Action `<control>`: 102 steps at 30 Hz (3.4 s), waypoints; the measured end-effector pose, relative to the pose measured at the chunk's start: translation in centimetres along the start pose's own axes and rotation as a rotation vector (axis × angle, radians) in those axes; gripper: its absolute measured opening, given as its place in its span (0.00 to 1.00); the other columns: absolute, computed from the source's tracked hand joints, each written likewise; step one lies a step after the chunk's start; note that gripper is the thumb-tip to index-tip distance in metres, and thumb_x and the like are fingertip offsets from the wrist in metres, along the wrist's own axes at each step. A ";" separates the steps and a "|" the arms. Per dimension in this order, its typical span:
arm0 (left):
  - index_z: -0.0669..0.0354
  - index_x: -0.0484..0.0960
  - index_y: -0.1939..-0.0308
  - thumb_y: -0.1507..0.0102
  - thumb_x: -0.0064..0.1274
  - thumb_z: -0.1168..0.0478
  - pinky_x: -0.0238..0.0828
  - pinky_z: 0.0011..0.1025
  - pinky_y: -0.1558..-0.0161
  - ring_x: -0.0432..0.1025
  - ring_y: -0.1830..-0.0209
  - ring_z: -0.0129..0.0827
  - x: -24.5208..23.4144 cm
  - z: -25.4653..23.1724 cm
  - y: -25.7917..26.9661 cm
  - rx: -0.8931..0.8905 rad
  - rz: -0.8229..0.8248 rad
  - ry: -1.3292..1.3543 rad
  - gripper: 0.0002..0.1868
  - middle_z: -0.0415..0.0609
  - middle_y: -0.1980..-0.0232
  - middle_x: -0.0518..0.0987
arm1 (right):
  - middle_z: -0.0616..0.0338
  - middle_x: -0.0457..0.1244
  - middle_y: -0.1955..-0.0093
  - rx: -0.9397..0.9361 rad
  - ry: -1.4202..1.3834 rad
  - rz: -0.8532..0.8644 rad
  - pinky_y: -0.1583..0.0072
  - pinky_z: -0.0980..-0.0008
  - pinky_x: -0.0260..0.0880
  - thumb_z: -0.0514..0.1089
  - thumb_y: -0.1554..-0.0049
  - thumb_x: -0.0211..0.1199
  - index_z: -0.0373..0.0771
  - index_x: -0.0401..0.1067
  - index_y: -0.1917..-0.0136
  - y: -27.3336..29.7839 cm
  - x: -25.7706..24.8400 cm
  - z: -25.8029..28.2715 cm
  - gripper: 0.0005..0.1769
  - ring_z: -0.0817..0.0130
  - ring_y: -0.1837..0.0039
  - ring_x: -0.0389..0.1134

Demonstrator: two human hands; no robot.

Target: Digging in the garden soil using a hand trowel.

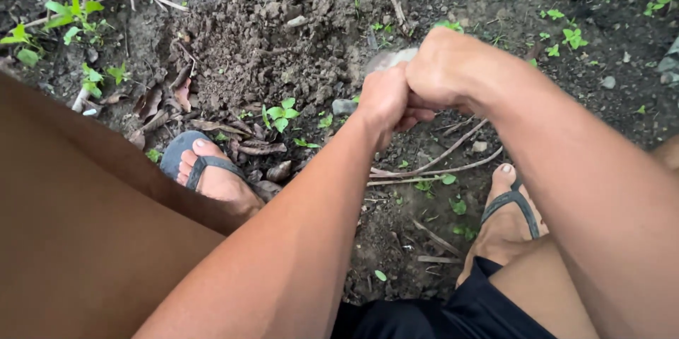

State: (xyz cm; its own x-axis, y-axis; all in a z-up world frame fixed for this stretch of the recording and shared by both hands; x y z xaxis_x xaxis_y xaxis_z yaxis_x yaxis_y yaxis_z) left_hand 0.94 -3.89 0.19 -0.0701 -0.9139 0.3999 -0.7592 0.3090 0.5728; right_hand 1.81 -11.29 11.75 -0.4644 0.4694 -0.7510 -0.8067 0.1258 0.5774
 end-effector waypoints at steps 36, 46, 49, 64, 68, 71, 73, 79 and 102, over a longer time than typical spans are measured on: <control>0.52 0.77 0.56 0.33 0.27 0.36 0.74 0.39 0.64 0.74 0.69 0.34 -2.0 1.2 -1.8 -0.104 -0.011 0.332 0.30 0.46 0.66 0.79 | 0.44 0.71 0.53 0.026 -0.085 -0.060 0.55 0.58 0.76 0.50 0.43 0.61 0.31 0.78 0.50 -6.6 4.8 -0.1 0.19 0.57 0.54 0.76; 0.48 0.75 0.44 0.36 0.32 0.36 0.72 0.49 0.53 0.75 0.55 0.43 -0.7 1.0 -1.4 -0.063 0.020 0.072 0.29 0.48 0.53 0.80 | 0.39 0.70 0.53 -0.440 0.161 -0.218 0.46 0.49 0.70 0.57 0.42 0.61 0.49 0.83 0.45 -13.9 7.7 -7.4 0.19 0.40 0.50 0.71; 0.50 0.75 0.43 0.36 0.34 0.35 0.72 0.48 0.54 0.76 0.55 0.44 -2.2 1.9 -2.0 -0.072 0.017 0.029 0.31 0.50 0.52 0.81 | 0.41 0.71 0.52 -0.163 0.082 -0.114 0.43 0.52 0.74 0.61 0.44 0.64 0.44 0.82 0.49 -11.9 7.0 -6.6 0.21 0.46 0.48 0.75; 0.58 0.80 0.58 0.36 0.41 0.45 0.68 0.41 0.71 0.73 0.67 0.34 -2.8 -0.5 -1.5 0.130 -0.215 0.166 0.21 0.45 0.65 0.79 | 0.36 0.68 0.48 -0.317 0.251 -0.317 0.44 0.45 0.70 0.46 0.48 0.66 0.45 0.77 0.43 -1.1 4.1 -0.2 0.18 0.36 0.45 0.70; 0.52 0.78 0.58 0.36 0.39 0.43 0.65 0.38 0.73 0.71 0.72 0.32 -1.0 -1.2 -0.4 0.068 -0.198 0.165 0.21 0.42 0.68 0.78 | 0.40 0.70 0.50 -0.511 0.131 -0.316 0.42 0.51 0.72 0.43 0.49 0.62 0.47 0.80 0.45 -1.4 2.1 -1.3 0.18 0.41 0.47 0.73; 0.52 0.78 0.58 0.35 0.37 0.42 0.65 0.34 0.74 0.70 0.75 0.29 0.5 -0.8 -0.9 0.066 -0.120 0.113 0.22 0.43 0.70 0.77 | 0.39 0.70 0.53 -0.442 0.048 -0.377 0.43 0.52 0.72 0.44 0.47 0.61 0.45 0.81 0.48 -1.2 1.0 -2.1 0.15 0.42 0.48 0.73; 0.53 0.78 0.59 0.34 0.36 0.42 0.66 0.33 0.75 0.73 0.77 0.29 1.4 -0.9 -0.6 0.050 -0.015 0.056 0.22 0.44 0.70 0.79 | 0.44 0.70 0.59 -0.261 -0.003 -0.357 0.53 0.57 0.71 0.43 0.49 0.63 0.41 0.82 0.54 -1.4 0.7 -2.6 0.11 0.53 0.57 0.74; 0.56 0.78 0.64 0.34 0.37 0.43 0.66 0.32 0.76 0.77 0.77 0.32 2.0 -0.7 0.5 0.005 0.073 -0.043 0.23 0.45 0.73 0.79 | 0.51 0.64 0.72 0.119 -0.337 -0.205 0.72 0.61 0.53 0.39 0.44 0.57 0.30 0.75 0.66 -1.4 1.5 -3.6 0.13 0.67 0.73 0.61; 0.61 0.83 0.61 0.38 0.45 0.49 0.62 0.30 0.81 0.74 0.81 0.32 1.5 -1.0 1.0 0.066 -0.059 0.029 0.19 0.48 0.73 0.79 | 0.51 0.67 0.67 0.064 -0.376 -0.162 0.71 0.61 0.53 0.38 0.44 0.55 0.39 0.81 0.54 -1.5 2.1 -3.3 0.13 0.66 0.71 0.61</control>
State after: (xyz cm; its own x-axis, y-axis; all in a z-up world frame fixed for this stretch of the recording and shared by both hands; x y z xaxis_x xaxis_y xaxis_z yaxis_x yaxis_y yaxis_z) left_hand 0.73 -4.65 2.05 -0.0054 -0.9216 0.3881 -0.8028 0.2354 0.5479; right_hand 0.83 -13.37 8.28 -0.1580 0.7243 -0.6711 -0.8287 0.2723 0.4890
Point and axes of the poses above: each hand's wrist, its own y-axis away from the middle knuckle, its own x-axis out of the palm, z = x × y, the point moved 2 cm from there along -y, towards the middle knuckle
